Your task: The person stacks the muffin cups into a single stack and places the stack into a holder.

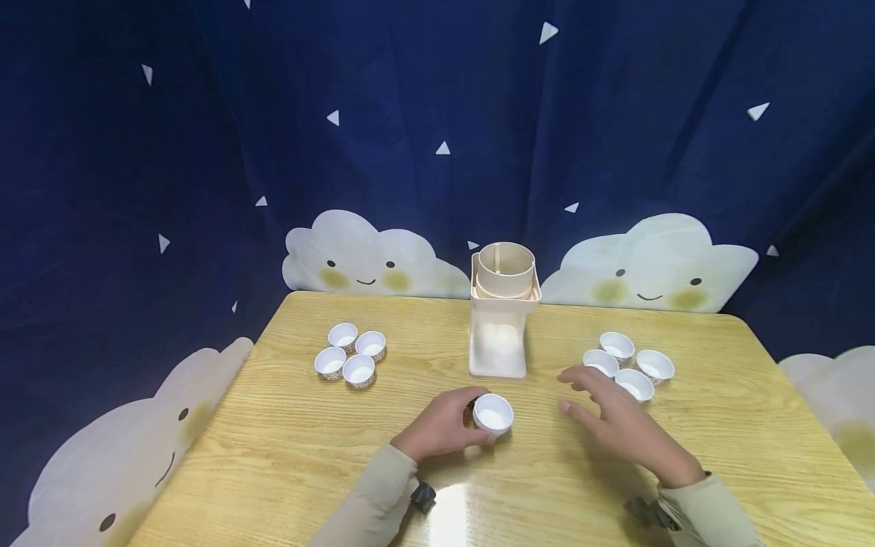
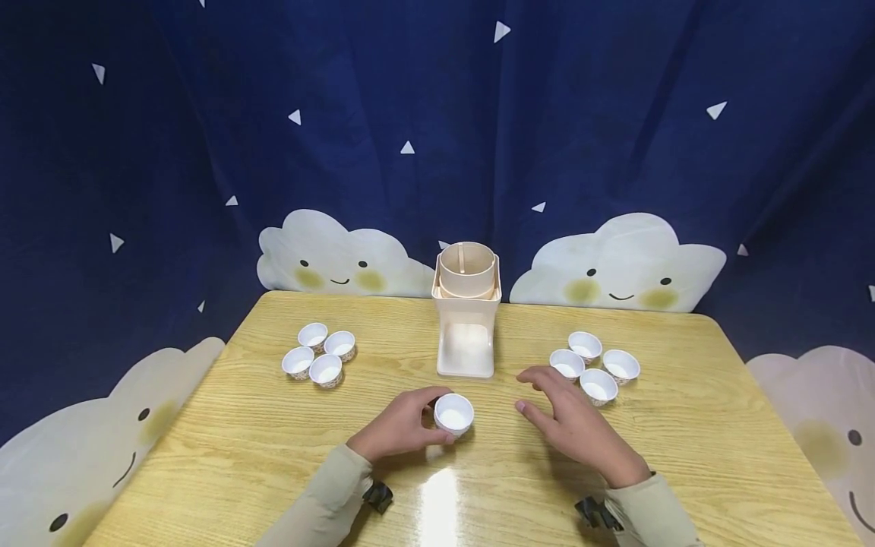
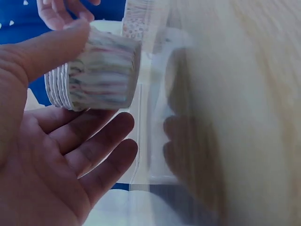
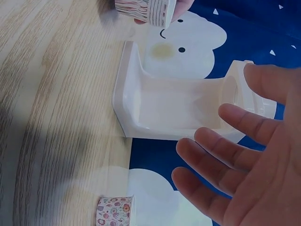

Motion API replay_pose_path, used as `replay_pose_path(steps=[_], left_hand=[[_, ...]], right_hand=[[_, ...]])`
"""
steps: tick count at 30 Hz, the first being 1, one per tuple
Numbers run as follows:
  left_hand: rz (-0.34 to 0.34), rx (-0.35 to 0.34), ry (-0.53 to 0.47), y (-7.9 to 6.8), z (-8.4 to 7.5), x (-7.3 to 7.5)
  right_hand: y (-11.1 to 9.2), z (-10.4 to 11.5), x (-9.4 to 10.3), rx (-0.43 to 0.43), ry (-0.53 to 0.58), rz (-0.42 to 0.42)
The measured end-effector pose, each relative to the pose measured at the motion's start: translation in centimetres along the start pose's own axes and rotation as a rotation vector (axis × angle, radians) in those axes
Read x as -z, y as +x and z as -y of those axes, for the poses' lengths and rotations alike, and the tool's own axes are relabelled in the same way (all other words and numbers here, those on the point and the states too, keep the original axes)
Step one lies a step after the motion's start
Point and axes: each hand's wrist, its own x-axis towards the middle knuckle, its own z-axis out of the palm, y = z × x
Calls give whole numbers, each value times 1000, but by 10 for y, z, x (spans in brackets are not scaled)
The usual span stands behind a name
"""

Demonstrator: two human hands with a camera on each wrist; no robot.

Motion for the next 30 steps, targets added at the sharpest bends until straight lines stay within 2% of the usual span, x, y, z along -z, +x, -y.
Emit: replay_pose_path(steps=[14,24,30], left_hand=[[-69,21,21,-4,3,6],[-99,19,18,-2,6,4],[-75,7,18,2,9,2]], right_hand=[[-3,-6,12,-38,-15,42],[-4,-15,16,4,-34,2],[-5,-20,18,18,-44,-17]])
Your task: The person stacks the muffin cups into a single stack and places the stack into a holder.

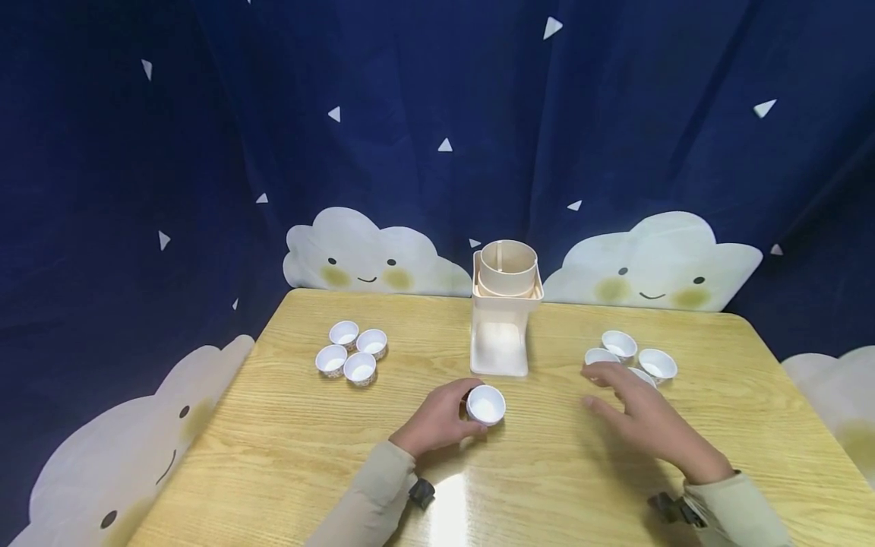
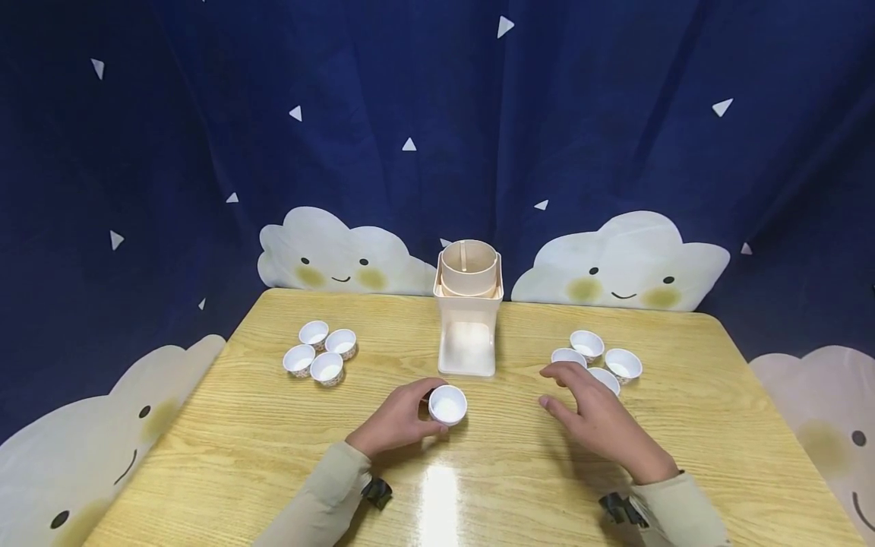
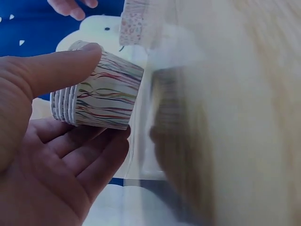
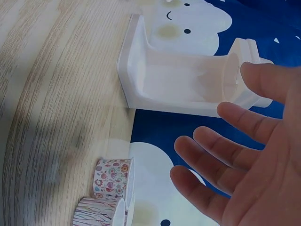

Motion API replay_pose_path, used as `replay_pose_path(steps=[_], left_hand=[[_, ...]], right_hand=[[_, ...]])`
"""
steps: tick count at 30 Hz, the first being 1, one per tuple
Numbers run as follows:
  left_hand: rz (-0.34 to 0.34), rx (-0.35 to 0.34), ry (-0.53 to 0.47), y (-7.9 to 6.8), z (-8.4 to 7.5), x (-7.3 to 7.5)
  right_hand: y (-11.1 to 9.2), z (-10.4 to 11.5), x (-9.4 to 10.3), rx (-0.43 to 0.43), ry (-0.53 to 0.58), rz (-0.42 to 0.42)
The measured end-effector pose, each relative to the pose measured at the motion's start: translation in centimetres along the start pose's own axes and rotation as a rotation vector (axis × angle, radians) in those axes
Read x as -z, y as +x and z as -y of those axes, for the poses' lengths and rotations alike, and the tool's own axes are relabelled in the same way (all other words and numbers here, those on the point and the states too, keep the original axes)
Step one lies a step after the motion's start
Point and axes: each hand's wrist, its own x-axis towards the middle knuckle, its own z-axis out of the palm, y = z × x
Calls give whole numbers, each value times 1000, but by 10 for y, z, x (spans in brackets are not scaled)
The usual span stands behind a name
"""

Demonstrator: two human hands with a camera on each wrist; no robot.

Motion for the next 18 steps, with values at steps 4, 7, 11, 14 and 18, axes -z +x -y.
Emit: replay_pose_path(steps=[4,7,11,14,18], left_hand=[[17,0,-1,3,-1,-2],[19,7,9,5,-2,-2],[23,24,49,7,-2,-2],[28,36,68,8,-1,-1],[32,25,63,10,2,0]], right_hand=[[0,-1,1,2,5,0],[-1,-2,2,-5,5,3],[-1,-3,4,-19,13,12],[-2,-4,6,-24,6,11],[-2,-5,7,-4,-13,-11]])
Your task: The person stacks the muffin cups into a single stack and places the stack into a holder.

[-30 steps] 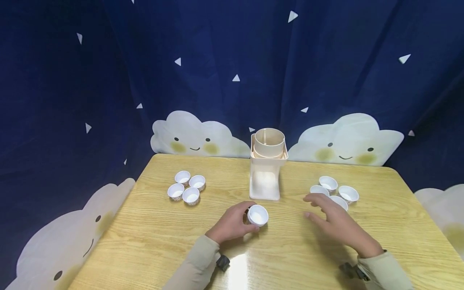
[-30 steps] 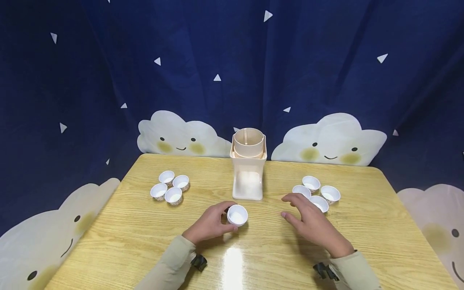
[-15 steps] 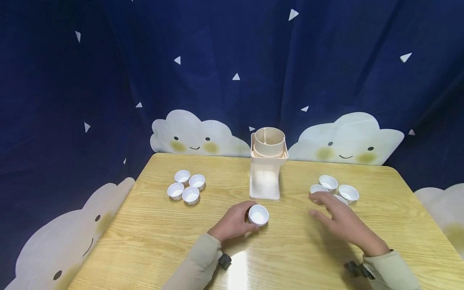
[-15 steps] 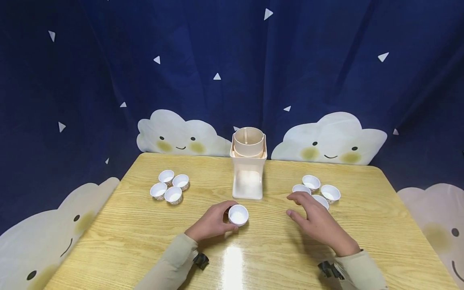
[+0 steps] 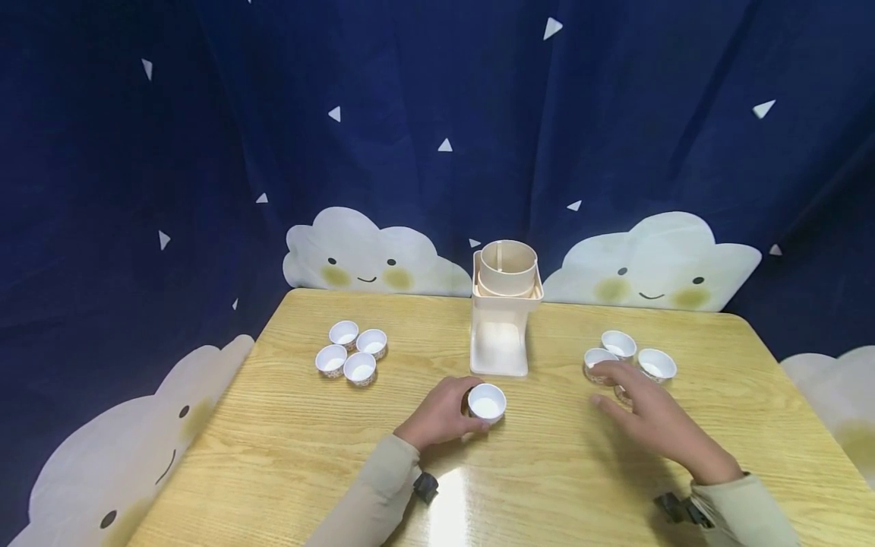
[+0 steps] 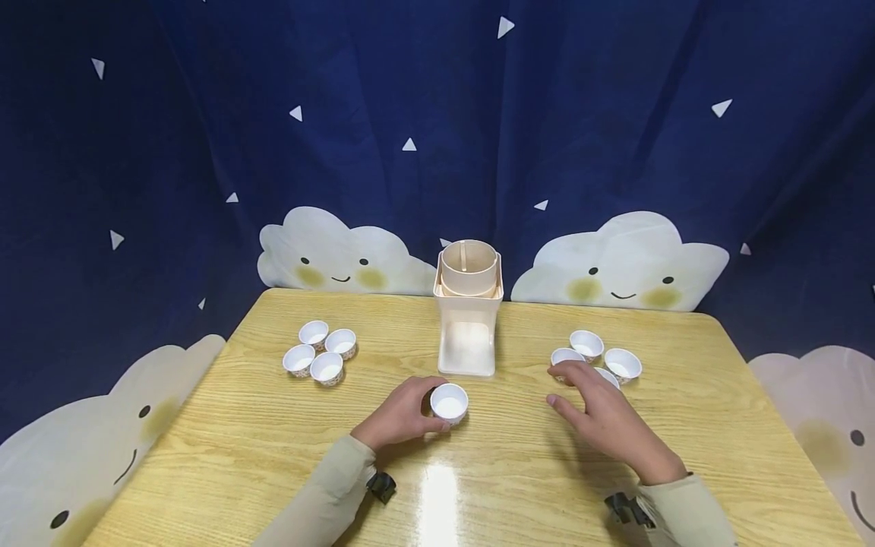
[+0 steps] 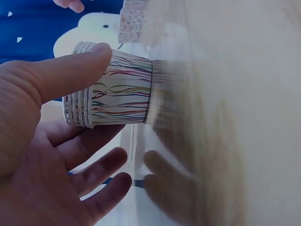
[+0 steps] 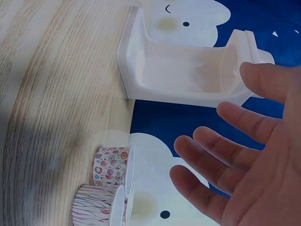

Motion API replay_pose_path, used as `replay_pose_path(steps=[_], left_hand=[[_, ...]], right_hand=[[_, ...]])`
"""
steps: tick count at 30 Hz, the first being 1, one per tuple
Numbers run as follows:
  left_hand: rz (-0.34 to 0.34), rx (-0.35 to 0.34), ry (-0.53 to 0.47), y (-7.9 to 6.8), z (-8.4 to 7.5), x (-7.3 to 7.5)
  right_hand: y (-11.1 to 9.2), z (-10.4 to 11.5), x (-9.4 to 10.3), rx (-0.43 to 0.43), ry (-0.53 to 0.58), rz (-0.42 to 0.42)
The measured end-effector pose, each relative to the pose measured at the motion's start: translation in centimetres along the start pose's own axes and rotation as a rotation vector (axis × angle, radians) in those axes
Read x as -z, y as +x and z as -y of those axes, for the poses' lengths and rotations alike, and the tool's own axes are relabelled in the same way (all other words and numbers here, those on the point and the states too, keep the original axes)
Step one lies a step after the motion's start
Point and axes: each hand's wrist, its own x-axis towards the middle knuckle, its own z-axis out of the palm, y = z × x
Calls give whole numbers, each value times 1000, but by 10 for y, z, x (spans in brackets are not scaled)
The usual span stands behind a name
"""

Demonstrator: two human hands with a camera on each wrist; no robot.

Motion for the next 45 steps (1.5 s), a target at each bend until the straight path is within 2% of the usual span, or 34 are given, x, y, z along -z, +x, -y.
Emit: replay_pose_path(steps=[6,11,18,23,30,34,37,42,45], left_hand=[[6,-40,-36,3,4,0],[14,-24,-29,2,3,1],[17,-61,-21,2,2,2],[30,-25,-61,2,2,4],[53,37,-100,3,4,4],[55,62,-86,3,6,5],[54,66,-84,3,7,5],[69,49,-100,5,8,4],[72,47,-102,6,7,4]], right_hand=[[-1,-5,3,0,0,-18],[-3,-11,12,-58,10,0],[-6,-30,29,-163,32,30],[-11,-49,33,-239,23,46],[-18,-72,33,-295,-7,26],[-18,-84,33,-346,26,41],[-16,-95,33,-376,38,51],[-13,-116,34,-367,16,38],[-14,-128,35,-393,11,65]])
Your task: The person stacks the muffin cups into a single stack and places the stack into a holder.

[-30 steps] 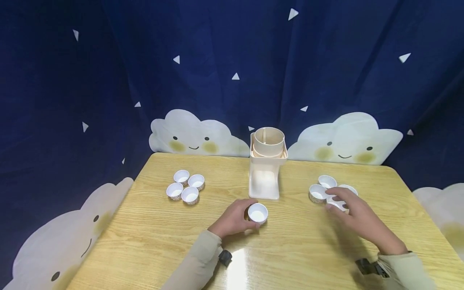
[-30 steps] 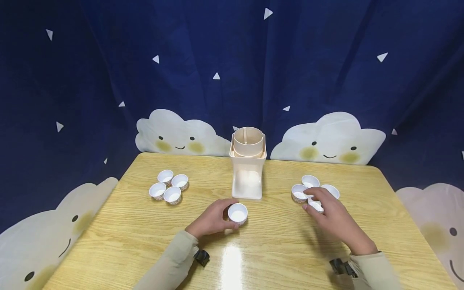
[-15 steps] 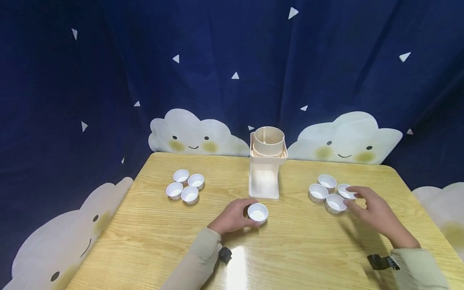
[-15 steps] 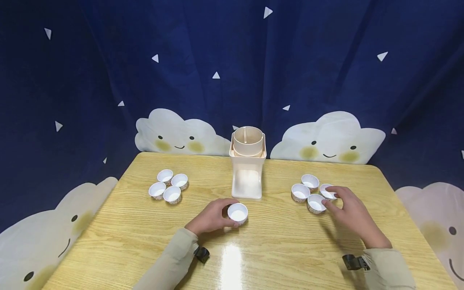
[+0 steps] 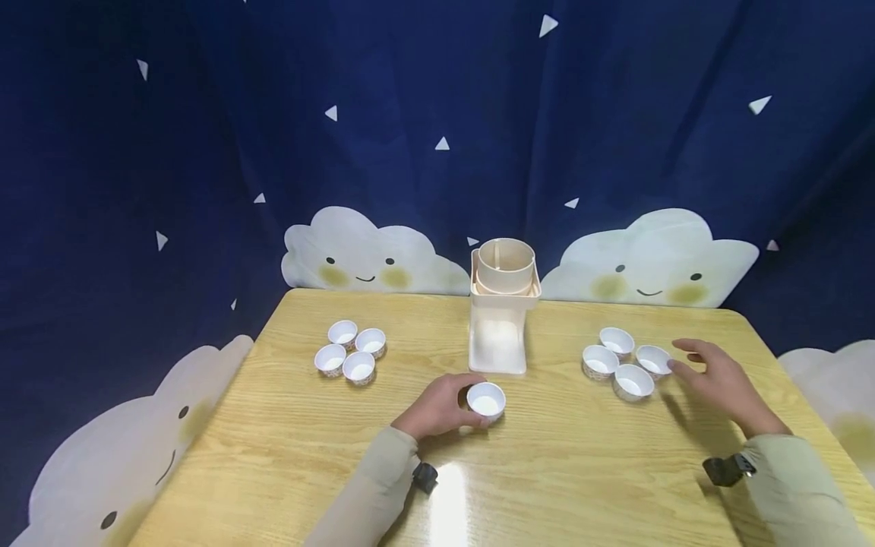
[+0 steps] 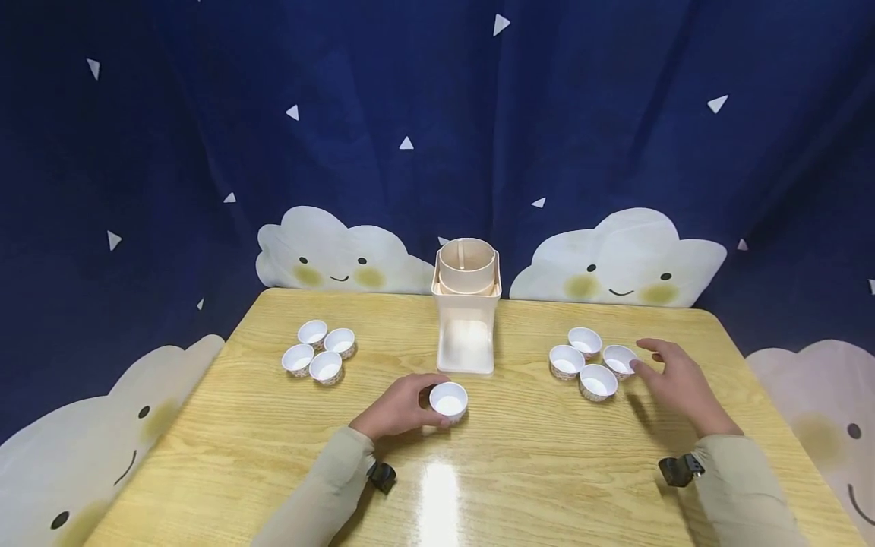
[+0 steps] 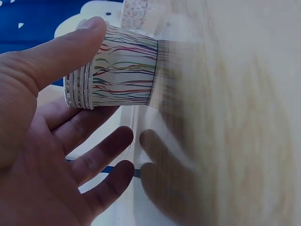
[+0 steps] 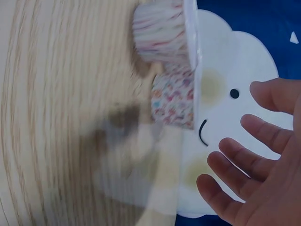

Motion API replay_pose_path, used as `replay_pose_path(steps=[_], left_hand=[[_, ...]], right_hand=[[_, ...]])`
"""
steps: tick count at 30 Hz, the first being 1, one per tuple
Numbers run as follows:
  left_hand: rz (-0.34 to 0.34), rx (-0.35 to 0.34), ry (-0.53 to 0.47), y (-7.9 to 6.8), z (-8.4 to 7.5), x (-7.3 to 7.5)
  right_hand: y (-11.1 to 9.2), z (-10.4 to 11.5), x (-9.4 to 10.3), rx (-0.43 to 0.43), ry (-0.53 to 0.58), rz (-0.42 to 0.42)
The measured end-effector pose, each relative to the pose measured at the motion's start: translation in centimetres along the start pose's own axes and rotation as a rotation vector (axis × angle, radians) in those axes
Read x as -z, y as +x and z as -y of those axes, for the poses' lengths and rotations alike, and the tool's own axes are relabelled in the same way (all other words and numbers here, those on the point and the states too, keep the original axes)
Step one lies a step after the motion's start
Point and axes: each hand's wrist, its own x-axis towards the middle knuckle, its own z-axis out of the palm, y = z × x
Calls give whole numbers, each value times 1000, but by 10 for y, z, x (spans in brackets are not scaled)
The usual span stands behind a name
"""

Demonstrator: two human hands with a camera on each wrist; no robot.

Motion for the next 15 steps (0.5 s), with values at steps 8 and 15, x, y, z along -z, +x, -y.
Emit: replay_pose_path(steps=[8,15], left_hand=[[9,10,-6,1,-1,1],[0,25,-9,0,-2,-1]], right_hand=[[7,-20,1,-102,9,144],[14,-30,-2,-118,2,245]])
